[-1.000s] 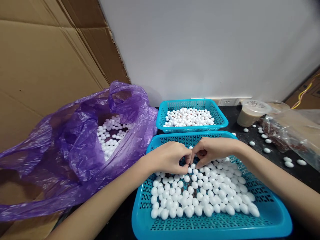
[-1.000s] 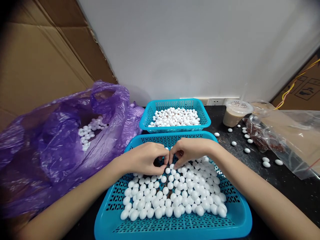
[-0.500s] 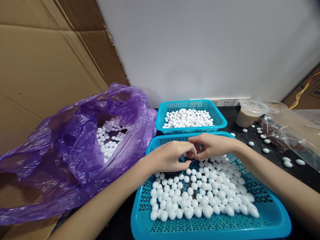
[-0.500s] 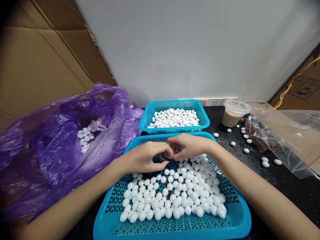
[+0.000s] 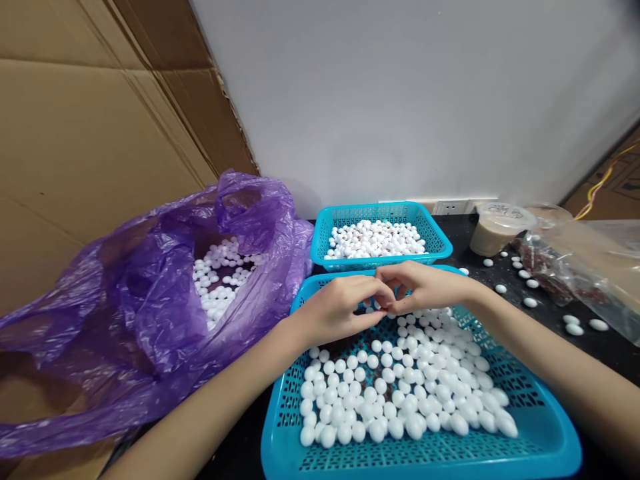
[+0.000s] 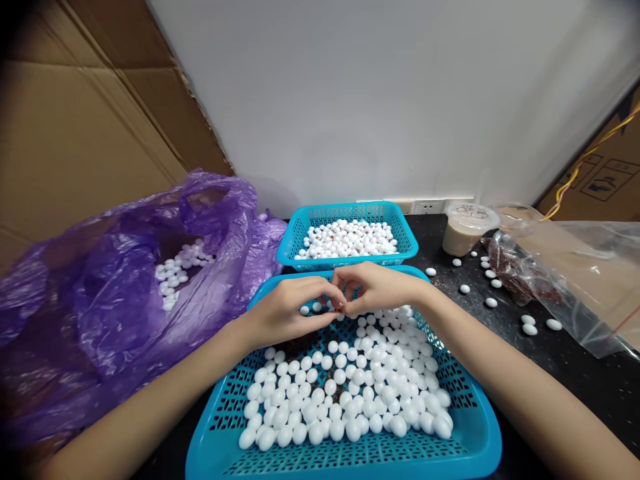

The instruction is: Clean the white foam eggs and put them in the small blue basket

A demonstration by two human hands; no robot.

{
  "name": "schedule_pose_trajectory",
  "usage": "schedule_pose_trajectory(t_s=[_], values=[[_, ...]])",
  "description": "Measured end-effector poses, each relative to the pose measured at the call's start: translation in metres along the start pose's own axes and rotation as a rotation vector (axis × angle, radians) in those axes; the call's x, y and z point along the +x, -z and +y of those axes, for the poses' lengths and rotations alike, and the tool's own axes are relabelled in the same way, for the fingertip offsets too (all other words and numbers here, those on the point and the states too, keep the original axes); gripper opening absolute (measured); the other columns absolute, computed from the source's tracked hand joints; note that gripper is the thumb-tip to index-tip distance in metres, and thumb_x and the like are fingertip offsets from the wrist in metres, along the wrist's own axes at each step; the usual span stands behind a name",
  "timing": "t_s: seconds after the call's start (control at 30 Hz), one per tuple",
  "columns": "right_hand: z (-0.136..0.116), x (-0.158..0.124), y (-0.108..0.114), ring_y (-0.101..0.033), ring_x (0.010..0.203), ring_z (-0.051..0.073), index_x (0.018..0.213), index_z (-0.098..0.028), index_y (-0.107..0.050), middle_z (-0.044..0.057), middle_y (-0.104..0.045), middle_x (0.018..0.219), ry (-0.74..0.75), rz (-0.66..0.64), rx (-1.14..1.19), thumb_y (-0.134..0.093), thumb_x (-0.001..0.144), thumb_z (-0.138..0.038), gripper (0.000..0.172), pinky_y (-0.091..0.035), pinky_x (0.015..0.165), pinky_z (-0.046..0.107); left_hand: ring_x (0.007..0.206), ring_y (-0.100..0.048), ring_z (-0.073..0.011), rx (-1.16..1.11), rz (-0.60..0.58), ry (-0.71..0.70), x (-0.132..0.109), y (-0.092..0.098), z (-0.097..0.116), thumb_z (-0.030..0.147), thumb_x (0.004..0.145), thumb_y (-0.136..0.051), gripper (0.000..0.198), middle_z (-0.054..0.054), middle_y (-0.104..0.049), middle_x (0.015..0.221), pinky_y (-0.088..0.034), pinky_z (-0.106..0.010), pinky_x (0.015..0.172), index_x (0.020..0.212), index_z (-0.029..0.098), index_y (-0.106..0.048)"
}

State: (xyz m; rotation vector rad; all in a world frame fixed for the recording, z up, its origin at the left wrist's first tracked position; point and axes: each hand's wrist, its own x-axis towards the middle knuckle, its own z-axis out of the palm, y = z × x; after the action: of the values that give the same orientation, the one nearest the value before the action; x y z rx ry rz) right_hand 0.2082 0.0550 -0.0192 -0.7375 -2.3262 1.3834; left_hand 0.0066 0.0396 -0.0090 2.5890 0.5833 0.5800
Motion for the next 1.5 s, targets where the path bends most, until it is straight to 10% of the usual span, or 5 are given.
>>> schedule_pose_trajectory(t_s=[0.43,1.5], values=[[0.0,0.006,0.007,-0.055,0.059,0.009,0.085,-0.016,-0.059,0.0,-0.058,0.074,0.054,0.307,0.366,-0.066,0.075,-0.027,0.017,-0.045,0.056,0.024,0.071,-0.062,-0.0077,-0.116,0.447,0.115,0.0,0.0,-0.002,0.019,0.078,-0.065,0.01,0.002,-0.062,0.079,-0.056,-0.018,0.066,0.083,0.017,-0.056],[0.002,0.005,0.008,-0.056,0.062,0.01,0.094,-0.014,-0.06,0.0,-0.058,0.073,0.108,0.224,0.511,-0.061,0.083,-0.027,0.017,-0.044,0.059,0.024,0.071,-0.063,-0.0091,-0.072,0.504,-0.027,0.0,0.001,-0.002,0.017,0.076,-0.068,0.012,0.002,-0.065,0.076,-0.056,-0.02,0.065,0.08,0.017,-0.056]])
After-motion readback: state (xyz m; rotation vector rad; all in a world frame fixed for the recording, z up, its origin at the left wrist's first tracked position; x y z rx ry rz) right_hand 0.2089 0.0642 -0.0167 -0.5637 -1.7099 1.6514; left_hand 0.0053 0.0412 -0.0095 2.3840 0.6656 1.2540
